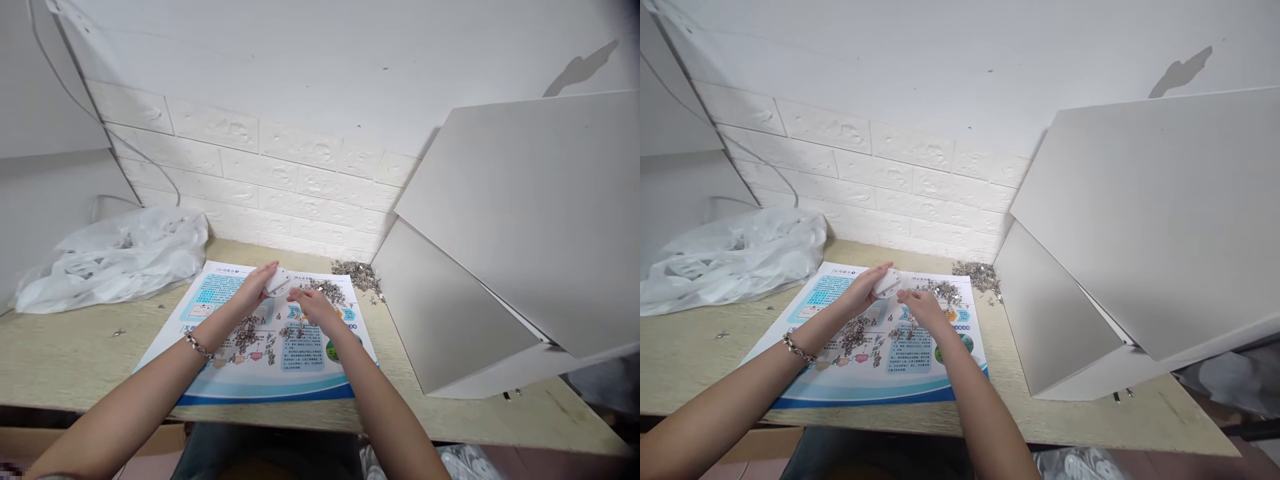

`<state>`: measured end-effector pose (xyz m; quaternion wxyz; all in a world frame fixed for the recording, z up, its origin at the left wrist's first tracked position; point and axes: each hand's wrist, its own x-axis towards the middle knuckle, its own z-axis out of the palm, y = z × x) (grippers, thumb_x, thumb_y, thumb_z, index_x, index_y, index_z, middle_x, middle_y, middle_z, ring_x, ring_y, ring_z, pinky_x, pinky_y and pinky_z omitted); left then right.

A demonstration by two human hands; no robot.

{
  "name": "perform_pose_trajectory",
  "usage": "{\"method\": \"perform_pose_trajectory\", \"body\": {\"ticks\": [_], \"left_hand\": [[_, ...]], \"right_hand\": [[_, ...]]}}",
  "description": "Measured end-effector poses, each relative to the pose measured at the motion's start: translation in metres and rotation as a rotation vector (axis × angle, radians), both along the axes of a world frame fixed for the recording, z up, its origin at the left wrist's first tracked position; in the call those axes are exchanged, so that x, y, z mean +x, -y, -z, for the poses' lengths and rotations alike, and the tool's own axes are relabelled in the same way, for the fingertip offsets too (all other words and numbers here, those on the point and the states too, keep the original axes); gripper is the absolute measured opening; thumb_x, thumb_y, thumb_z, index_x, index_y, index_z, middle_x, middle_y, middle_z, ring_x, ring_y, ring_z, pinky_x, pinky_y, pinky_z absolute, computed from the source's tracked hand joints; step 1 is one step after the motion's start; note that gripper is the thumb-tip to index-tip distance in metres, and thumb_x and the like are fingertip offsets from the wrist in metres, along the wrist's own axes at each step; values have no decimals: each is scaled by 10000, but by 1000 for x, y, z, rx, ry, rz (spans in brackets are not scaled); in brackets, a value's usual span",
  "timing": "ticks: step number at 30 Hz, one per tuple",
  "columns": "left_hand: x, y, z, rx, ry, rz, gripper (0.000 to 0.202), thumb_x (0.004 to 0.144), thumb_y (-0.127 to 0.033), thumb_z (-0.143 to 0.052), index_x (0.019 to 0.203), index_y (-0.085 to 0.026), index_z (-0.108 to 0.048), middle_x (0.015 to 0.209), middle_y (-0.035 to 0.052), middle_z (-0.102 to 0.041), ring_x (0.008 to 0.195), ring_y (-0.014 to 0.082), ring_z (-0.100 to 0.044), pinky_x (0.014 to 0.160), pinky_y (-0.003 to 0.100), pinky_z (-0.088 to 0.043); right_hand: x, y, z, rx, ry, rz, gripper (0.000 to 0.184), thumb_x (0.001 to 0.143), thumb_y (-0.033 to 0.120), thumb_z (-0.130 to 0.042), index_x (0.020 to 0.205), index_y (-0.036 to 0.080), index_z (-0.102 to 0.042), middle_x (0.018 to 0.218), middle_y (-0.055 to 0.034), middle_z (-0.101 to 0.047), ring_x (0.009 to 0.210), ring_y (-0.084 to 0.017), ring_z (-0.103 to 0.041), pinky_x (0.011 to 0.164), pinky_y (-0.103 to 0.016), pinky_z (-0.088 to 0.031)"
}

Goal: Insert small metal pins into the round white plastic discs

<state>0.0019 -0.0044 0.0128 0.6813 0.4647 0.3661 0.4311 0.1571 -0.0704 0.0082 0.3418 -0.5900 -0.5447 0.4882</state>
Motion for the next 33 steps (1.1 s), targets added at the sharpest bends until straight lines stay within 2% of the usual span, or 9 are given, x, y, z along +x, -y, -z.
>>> {"method": "perform_pose_trajectory", "body": {"ticks": [2,7,9,14,17,20,23,27,33], "left_hand": [[5,2,2,-17,71,10,335,755,-329,-587,1040,-155,-553,826,31,-574,644,93,-500,534,182,-393],[10,7,3,52,79,239,283,736,-341,-617,895,-109,-591,780,57,-605,711,129,-532,665,232,-430],[8,6,1,64,31,286,246,723,-305,-631,868,-110,-600,787,58,-614,721,131,-539,689,244,-431],[2,4,-5,15,-42,354,195,678,-222,-668,838,-126,-611,786,44,-623,681,109,-549,626,210,-427],[1,5,-8,-55,-22,389,195,674,-181,-670,843,-106,-609,795,62,-632,700,118,-566,647,208,-443],[1,6,-7,-130,54,376,204,692,-142,-647,882,-81,-604,829,90,-639,756,127,-578,707,203,-455],[1,6,-6,-172,84,349,203,699,-127,-634,890,-69,-601,836,99,-640,758,126,-580,702,191,-459],[2,6,-4,-150,67,342,231,656,-124,-654,875,-72,-605,839,106,-636,758,153,-577,693,227,-461],[8,9,-4,168,-189,197,238,605,-200,-673,822,-124,-610,777,50,-623,747,171,-554,692,276,-421]], "right_hand": [[-4,-2,7,38,-25,14,474,675,633,-503,667,164,-443,478,60,-277,380,-48,-251,369,-202,-221],[-11,-6,15,135,-130,209,363,690,499,-542,657,170,-390,496,59,-349,392,-52,-326,379,-198,-266],[-8,-6,13,141,-179,246,336,698,474,-537,661,175,-390,471,66,-341,373,-56,-318,368,-202,-269],[-2,-6,11,128,-247,201,365,694,489,-553,638,183,-362,387,75,-319,326,-62,-292,349,-209,-261],[-4,-5,10,126,-333,205,399,700,529,-538,641,187,-340,404,81,-301,314,-53,-264,338,-206,-247],[-4,-4,7,114,-471,213,377,754,556,-441,693,193,-358,444,86,-264,312,-50,-229,334,-206,-254],[-1,-4,5,64,-542,168,308,783,503,-391,734,199,-380,462,84,-252,317,-57,-220,339,-208,-262],[4,-5,6,54,-446,97,280,769,461,-392,695,191,-398,484,71,-270,333,-57,-201,343,-215,-227],[-3,1,1,344,38,230,305,698,412,-523,601,170,-363,529,45,-301,484,-68,-291,454,-203,-246]]}}
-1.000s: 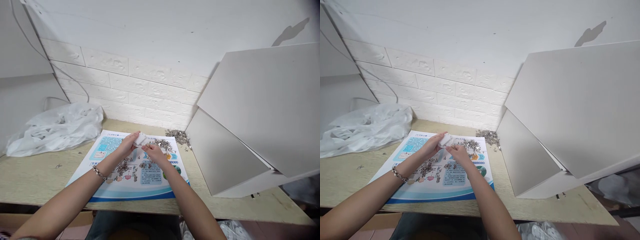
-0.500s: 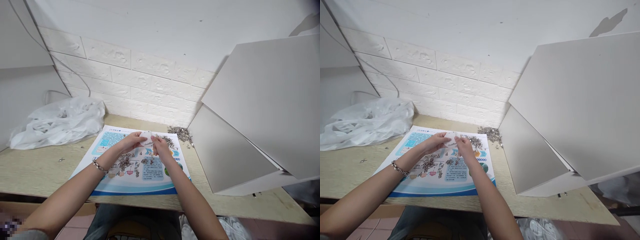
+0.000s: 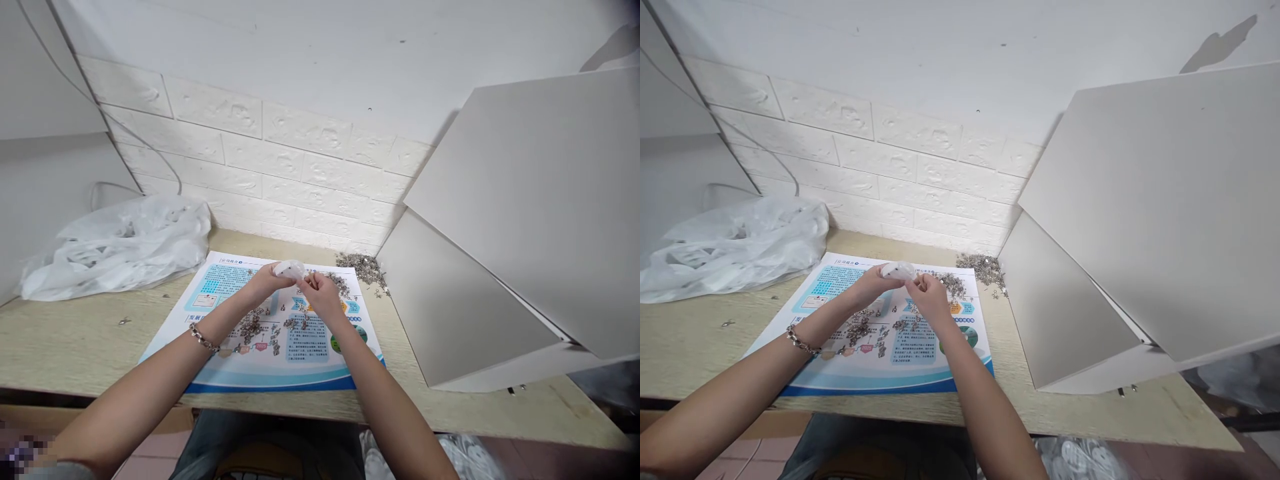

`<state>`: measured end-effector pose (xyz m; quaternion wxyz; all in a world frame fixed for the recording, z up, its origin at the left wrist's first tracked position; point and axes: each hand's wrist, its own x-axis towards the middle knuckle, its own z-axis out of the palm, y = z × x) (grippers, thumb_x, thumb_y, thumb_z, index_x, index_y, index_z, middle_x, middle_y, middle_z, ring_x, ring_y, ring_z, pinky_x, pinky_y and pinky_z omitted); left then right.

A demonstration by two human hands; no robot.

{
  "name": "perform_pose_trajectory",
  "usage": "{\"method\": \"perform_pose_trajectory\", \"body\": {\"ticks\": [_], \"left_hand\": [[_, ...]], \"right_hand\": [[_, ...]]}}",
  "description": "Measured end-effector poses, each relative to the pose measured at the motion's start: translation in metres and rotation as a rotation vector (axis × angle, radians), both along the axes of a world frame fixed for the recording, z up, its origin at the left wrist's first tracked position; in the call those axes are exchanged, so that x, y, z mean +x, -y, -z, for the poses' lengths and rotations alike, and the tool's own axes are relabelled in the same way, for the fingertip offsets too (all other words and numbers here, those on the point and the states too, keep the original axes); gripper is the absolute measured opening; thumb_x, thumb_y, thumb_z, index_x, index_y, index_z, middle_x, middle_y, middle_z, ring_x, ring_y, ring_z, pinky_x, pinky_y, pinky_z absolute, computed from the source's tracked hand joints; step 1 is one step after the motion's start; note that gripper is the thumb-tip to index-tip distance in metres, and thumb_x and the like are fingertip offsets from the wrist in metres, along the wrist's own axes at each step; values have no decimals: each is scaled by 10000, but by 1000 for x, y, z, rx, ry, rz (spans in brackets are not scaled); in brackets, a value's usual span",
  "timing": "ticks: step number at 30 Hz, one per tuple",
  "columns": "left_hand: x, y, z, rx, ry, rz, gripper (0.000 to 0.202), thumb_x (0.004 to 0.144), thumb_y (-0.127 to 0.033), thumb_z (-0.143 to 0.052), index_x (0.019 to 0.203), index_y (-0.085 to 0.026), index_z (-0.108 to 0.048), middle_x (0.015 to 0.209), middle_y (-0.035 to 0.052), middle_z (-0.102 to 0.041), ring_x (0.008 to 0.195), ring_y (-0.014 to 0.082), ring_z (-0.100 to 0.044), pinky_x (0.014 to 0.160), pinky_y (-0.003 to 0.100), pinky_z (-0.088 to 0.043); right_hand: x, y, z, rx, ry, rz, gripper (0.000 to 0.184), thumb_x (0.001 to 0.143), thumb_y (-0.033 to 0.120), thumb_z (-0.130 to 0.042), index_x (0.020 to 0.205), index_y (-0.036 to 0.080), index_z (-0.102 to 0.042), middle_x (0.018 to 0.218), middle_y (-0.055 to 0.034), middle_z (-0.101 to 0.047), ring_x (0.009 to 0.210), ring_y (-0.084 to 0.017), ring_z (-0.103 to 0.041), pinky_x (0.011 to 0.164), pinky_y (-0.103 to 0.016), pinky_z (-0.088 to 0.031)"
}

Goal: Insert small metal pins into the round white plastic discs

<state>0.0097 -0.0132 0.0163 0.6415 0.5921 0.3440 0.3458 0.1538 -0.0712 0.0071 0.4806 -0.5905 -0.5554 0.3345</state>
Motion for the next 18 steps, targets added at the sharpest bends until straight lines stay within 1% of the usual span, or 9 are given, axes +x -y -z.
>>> {"method": "perform_pose_trajectory", "body": {"ticks": [3,5,8,10,11,13,15,18], "left_hand": [[1,2,1,223,-166,-39,182,643,-274,-639,763,-149,-583,699,14,-589,672,154,-519,616,262,-384],[1,3,1,380,-274,-59,125,670,-272,-601,693,-161,-549,675,7,-569,645,144,-492,583,250,-354],[1,6,2,576,-320,-20,87,698,-217,-535,636,-173,-493,759,26,-585,682,147,-492,605,250,-347],[1,7,3,685,-345,6,64,707,-191,-511,650,-178,-486,813,41,-589,706,153,-499,622,254,-348],[1,7,3,735,-372,12,48,718,-189,-501,672,-180,-493,807,44,-584,702,155,-499,620,255,-344],[1,8,5,812,-433,-3,43,754,-207,-483,719,-183,-492,744,39,-558,663,154,-490,589,255,-330],[1,8,6,842,-488,-42,71,789,-243,-466,748,-185,-464,674,25,-516,602,148,-468,547,253,-307],[2,9,9,870,-533,-59,71,823,-253,-429,825,-182,-434,686,27,-514,579,147,-459,525,251,-294]], "right_hand": [[-2,1,-1,-22,71,31,262,721,375,-474,597,167,-373,524,41,-316,496,-75,-304,470,-207,-241],[-1,-2,2,-53,66,19,260,715,376,-469,592,167,-371,517,41,-312,491,-76,-298,462,-207,-228],[2,-9,12,-107,8,-5,261,695,391,-485,599,167,-391,513,45,-297,481,-74,-275,448,-206,-209],[5,-13,18,-126,-50,3,250,682,395,-497,619,166,-419,514,48,-295,477,-71,-268,446,-204,-208],[6,-14,20,-130,-73,9,244,677,394,-502,631,165,-431,513,49,-300,474,-70,-272,444,-202,-210],[7,-15,23,-145,-114,12,229,672,387,-508,653,168,-447,503,53,-309,455,-70,-284,431,-202,-215],[7,-15,22,-163,-145,20,218,666,377,-515,657,170,-446,490,57,-311,430,-69,-290,416,-204,-216],[7,-14,22,-175,-174,32,211,662,365,-526,654,169,-450,477,61,-307,410,-65,-284,402,-203,-213]]}}
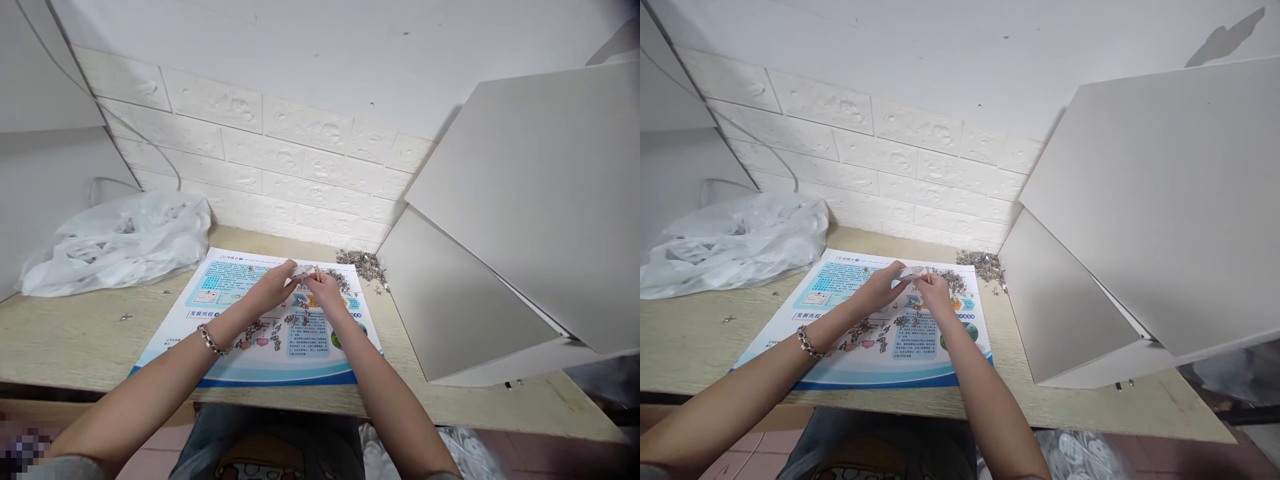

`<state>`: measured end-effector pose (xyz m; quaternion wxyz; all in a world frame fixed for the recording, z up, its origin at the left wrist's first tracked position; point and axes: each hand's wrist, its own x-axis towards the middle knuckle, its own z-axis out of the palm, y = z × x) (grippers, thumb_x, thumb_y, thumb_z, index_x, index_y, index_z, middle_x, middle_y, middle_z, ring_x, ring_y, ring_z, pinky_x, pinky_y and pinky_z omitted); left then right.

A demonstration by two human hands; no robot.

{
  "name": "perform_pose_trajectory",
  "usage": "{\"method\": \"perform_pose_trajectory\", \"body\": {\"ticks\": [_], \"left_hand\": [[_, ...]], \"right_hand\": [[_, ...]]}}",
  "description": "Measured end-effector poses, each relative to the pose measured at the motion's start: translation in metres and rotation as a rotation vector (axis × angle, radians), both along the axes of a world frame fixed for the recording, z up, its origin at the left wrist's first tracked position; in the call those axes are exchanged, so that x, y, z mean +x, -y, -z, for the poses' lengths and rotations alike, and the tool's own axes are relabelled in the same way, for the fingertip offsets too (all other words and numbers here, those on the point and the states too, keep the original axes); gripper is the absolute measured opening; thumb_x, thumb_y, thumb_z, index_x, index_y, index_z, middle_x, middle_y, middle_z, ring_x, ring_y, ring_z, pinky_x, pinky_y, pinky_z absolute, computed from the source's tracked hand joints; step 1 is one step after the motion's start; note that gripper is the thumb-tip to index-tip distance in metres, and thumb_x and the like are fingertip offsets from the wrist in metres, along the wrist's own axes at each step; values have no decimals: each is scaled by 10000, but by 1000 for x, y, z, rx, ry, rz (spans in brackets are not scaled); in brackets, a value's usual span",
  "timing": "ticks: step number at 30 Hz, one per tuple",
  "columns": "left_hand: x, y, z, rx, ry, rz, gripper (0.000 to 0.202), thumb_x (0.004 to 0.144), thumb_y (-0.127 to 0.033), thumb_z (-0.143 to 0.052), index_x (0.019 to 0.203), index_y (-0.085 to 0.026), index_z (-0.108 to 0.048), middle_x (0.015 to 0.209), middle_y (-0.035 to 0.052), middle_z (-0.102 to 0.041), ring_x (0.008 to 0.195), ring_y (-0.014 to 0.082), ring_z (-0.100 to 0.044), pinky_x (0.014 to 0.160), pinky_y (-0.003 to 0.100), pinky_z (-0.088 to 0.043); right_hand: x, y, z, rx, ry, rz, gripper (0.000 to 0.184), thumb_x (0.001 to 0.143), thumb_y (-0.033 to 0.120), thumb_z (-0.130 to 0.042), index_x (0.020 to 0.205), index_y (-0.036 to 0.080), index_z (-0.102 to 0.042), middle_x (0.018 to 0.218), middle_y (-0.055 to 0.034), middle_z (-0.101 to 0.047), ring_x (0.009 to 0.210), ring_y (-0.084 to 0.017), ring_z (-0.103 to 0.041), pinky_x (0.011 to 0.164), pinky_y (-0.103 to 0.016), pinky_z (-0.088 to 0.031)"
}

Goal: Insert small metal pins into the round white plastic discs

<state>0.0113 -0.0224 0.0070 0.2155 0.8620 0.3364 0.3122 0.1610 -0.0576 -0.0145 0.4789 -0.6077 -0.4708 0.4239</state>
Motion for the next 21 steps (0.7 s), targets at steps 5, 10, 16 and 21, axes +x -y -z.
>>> {"method": "perform_pose_trajectory", "body": {"ticks": [5,10,16,21], "left_hand": [[1,3,2,74,-74,34,74,821,-207,-404,868,-169,-446,754,55,-549,644,162,-486,544,257,-302],[-1,-2,-3,-214,115,-155,163,732,-298,-563,737,-171,-461,612,3,-500,548,129,-434,498,243,-291],[-7,-15,-5,-1286,532,132,195,688,-214,-624,845,-108,-579,756,43,-587,631,107,-527,538,197,-422],[-6,-15,-1,-1441,594,157,120,713,-156,-596,796,-73,-617,741,78,-628,604,110,-561,575,197,-465]], "right_hand": [[0,-1,3,6,-3,-17,238,679,391,-530,651,168,-450,464,61,-324,404,-61,-295,399,-198,-225],[2,0,-4,-15,-15,-63,270,697,432,-542,695,165,-498,465,61,-324,379,-57,-284,371,-197,-227],[14,10,-21,-198,-292,-414,468,766,620,-398,677,165,-464,457,70,-235,356,-47,-162,344,-205,-162],[16,14,-24,-335,-254,-514,414,800,564,-408,710,163,-464,470,70,-248,367,-44,-148,354,-197,-133]]}}
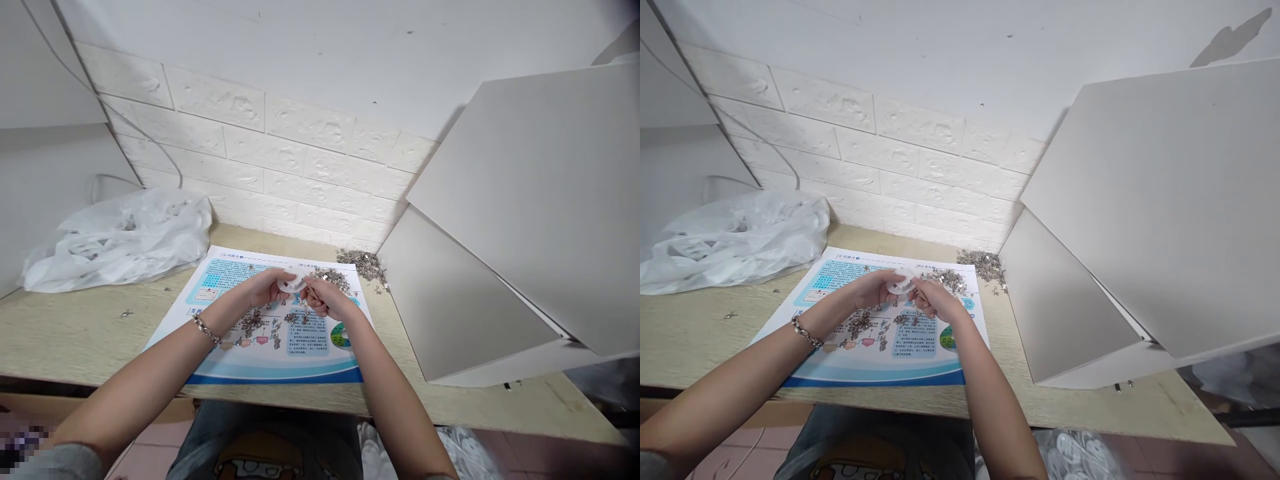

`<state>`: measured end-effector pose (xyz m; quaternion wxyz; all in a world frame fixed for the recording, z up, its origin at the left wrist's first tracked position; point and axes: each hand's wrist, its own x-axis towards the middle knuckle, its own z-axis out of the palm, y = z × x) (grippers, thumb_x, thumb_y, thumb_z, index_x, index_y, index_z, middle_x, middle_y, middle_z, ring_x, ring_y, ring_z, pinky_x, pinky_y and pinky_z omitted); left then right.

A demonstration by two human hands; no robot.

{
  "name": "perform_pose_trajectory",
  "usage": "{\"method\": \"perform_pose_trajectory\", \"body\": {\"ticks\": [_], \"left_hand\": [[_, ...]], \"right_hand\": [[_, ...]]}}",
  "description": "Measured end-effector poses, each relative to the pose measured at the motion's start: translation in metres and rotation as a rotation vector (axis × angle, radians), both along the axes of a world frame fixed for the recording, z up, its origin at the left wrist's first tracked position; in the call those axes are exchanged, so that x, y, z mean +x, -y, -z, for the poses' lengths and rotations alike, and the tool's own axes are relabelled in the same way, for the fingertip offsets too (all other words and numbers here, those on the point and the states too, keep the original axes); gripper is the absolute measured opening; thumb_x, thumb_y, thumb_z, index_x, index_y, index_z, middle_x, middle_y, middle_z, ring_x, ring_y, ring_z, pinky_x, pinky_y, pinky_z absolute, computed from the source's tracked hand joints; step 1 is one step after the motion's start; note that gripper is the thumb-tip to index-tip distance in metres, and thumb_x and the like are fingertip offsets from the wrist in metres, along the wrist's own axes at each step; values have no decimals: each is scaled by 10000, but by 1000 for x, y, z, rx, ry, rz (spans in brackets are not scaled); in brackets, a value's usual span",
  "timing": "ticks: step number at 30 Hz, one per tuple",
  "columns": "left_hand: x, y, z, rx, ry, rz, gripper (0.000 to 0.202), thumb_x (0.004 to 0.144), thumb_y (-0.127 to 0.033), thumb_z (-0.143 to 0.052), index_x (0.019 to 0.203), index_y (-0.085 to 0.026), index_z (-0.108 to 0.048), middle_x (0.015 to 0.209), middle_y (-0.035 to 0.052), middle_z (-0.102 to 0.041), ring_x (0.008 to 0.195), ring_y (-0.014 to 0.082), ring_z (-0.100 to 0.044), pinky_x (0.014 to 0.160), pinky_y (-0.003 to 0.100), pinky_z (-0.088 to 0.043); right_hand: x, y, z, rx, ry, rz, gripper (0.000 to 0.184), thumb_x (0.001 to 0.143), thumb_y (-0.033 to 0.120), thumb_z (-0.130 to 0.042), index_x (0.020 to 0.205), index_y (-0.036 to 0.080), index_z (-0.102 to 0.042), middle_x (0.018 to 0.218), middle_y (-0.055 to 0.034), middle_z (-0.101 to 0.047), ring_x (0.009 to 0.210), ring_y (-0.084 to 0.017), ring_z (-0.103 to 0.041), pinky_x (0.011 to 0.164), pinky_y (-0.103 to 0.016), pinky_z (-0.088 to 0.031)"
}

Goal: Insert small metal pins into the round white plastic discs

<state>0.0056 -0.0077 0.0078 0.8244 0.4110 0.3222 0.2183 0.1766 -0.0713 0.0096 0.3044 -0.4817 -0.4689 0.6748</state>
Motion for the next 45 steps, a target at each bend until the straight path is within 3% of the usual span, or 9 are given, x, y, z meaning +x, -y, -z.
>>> {"method": "perform_pose_trajectory", "body": {"ticks": [6,21,25,29,34,37,45], "left_hand": [[0,2,-2,-52,2,-26,119,710,-119,-559,787,-62,-629,724,101,-644,688,149,-608,632,203,-486],[0,5,-7,135,50,106,116,729,-169,-564,747,-74,-628,670,87,-617,621,122,-564,554,173,-466],[0,3,-5,108,48,82,133,717,-186,-566,731,-70,-630,624,81,-606,504,93,-511,443,162,-414],[0,3,-5,123,15,99,149,721,-200,-563,693,-67,-622,612,82,-600,467,82,-486,429,164,-404],[1,6,-10,105,5,52,103,718,-164,-566,722,-72,-614,645,81,-599,570,111,-545,474,156,-423],[1,7,-12,105,-21,27,76,718,-155,-577,717,-83,-598,631,61,-584,537,100,-524,445,156,-404],[0,8,-9,324,-121,-16,205,672,-248,-636,792,-114,-536,659,29,-540,536,84,-465,440,178,-332]], "right_hand": [[-4,-2,6,73,-41,-7,413,796,554,-431,743,150,-498,468,68,-257,375,-46,-163,363,-201,-129],[-7,-3,8,65,-68,30,459,768,579,-463,701,129,-520,481,70,-215,378,-34,-137,355,-197,-123],[-7,-3,6,74,-108,41,489,760,588,-466,689,110,-540,474,75,-199,377,-30,-132,358,-195,-118],[-8,-4,7,81,-90,50,497,751,590,-476,682,104,-552,473,74,-199,374,-30,-133,353,-198,-115],[-8,-5,11,84,-81,48,491,765,596,-446,702,119,-544,462,74,-207,363,-36,-130,345,-203,-127],[-7,-7,15,87,-68,51,489,761,598,-452,715,120,-546,463,75,-209,358,-36,-139,339,-203,-137],[-8,-9,17,97,-9,88,479,755,596,-464,707,124,-532,464,73,-230,355,-33,-148,331,-202,-151]]}}
